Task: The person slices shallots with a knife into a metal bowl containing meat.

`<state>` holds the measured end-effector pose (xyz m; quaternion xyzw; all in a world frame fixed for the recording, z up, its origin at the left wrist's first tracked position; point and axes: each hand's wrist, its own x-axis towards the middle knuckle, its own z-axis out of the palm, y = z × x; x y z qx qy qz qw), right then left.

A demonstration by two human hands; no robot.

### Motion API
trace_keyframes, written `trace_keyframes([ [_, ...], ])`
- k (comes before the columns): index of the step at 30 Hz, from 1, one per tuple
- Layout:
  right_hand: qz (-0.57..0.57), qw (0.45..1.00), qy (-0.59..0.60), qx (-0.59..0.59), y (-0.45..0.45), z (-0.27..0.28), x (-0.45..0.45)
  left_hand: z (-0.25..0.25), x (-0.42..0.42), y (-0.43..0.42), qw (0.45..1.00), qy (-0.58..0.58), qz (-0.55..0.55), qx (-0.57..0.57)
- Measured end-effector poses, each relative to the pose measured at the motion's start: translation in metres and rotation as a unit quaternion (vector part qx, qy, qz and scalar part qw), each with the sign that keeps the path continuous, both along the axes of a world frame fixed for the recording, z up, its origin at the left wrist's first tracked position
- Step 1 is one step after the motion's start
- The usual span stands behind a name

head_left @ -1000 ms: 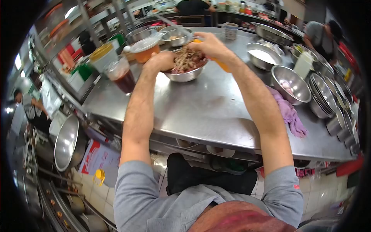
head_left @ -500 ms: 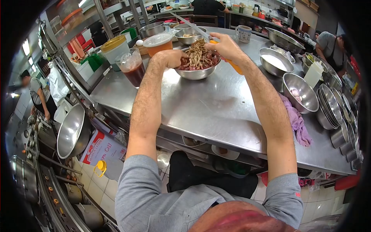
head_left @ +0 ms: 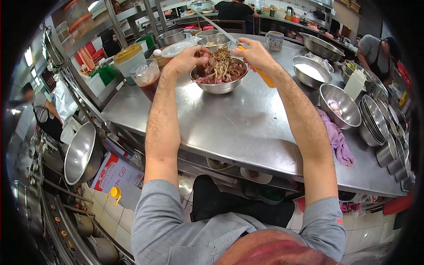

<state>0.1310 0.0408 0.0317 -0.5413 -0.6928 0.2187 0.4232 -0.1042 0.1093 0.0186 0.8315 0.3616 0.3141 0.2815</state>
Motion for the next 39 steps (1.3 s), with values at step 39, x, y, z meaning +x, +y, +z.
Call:
trace_keyframes([
  [39, 0.107, 0.983, 0.147, 0.031, 0.001, 0.002, -0.013, -0.010, 0.057, -0.030, 0.924, 0.069, 0.027, 0.375],
])
